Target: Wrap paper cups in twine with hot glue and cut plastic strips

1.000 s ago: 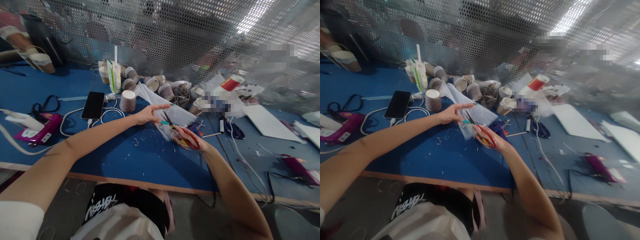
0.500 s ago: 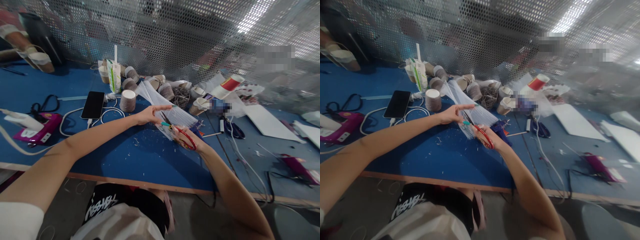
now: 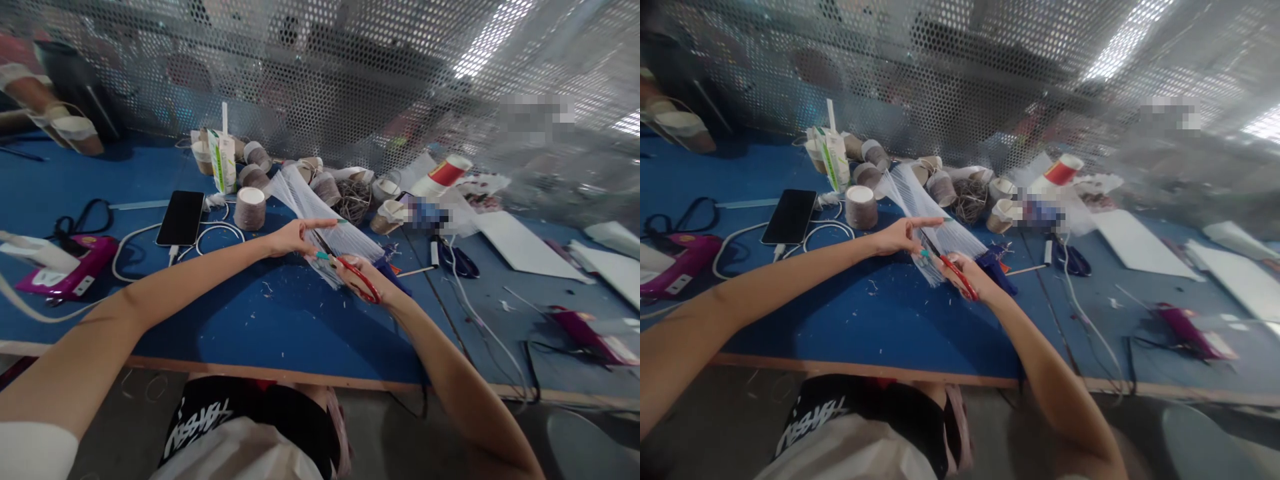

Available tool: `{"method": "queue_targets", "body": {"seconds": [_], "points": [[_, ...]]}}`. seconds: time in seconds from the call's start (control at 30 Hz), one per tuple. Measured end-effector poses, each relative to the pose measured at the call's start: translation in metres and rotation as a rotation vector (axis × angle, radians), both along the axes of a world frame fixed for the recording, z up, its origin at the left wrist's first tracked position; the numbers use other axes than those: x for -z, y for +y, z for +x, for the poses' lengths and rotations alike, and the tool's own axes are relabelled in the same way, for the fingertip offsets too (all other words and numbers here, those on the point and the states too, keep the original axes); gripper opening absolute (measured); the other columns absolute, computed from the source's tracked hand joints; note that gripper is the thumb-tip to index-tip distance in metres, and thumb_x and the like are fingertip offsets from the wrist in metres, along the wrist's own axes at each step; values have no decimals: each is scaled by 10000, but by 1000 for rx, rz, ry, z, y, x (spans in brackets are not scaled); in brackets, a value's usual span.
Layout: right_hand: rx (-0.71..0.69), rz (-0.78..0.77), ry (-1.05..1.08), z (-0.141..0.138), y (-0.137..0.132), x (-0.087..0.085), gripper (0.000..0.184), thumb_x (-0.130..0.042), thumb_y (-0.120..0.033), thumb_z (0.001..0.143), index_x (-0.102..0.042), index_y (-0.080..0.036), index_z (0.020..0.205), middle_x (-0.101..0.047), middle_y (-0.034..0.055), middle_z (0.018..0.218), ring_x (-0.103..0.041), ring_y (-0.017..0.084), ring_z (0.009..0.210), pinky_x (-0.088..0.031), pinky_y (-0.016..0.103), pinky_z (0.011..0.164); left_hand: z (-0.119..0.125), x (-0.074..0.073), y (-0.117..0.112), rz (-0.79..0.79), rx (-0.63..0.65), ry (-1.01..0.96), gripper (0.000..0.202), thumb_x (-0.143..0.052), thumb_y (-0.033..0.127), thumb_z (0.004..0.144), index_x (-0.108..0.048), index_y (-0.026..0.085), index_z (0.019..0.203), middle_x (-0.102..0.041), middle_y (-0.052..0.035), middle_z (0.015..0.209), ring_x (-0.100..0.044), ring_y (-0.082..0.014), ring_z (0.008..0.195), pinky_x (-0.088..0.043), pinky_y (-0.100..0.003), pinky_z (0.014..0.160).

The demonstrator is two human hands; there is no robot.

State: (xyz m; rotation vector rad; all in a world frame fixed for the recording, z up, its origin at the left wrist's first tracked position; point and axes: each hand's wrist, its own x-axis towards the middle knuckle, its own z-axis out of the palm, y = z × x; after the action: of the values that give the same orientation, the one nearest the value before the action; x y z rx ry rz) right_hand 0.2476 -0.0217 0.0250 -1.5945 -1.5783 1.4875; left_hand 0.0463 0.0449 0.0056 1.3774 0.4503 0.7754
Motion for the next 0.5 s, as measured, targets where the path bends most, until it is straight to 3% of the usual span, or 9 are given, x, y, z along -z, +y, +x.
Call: {"method": "queue_targets", "body": {"seconds": [0.27, 0.43, 0.5], "points": [[-10, -30, 6, -5, -6, -9, 335, -632, -469, 712, -399, -229, 691, -355, -107, 381, -284, 50, 279, -202, 192, 284, 3, 1, -4, -17, -6, 5, 803, -772, 105, 566, -522, 193, 1324, -376, -182, 1479, -589, -17, 564, -530, -189, 560], [-42, 37, 31, -1, -3, -5, 362, -665, -477, 688, -416, -219, 638, -381, -85, 411, -310, 42, 332, -219, 193, 324, 4, 1, -2, 6, -40, 32, 813, -774, 84, 559, -520, 200, 1322, -396, -170, 1469, -531, 14, 515, -478, -166, 504], [-58, 52, 46, 1, 0, -2, 358, -656, -493, 689, -425, -223, 642, -381, -80, 421, -314, 50, 342, -223, 206, 330, 3, 0, 0, -9, -40, 38, 772, -770, 95, 583, -530, 185, 1311, -456, -165, 1426, -576, -16, 552, -506, -188, 547]]}}
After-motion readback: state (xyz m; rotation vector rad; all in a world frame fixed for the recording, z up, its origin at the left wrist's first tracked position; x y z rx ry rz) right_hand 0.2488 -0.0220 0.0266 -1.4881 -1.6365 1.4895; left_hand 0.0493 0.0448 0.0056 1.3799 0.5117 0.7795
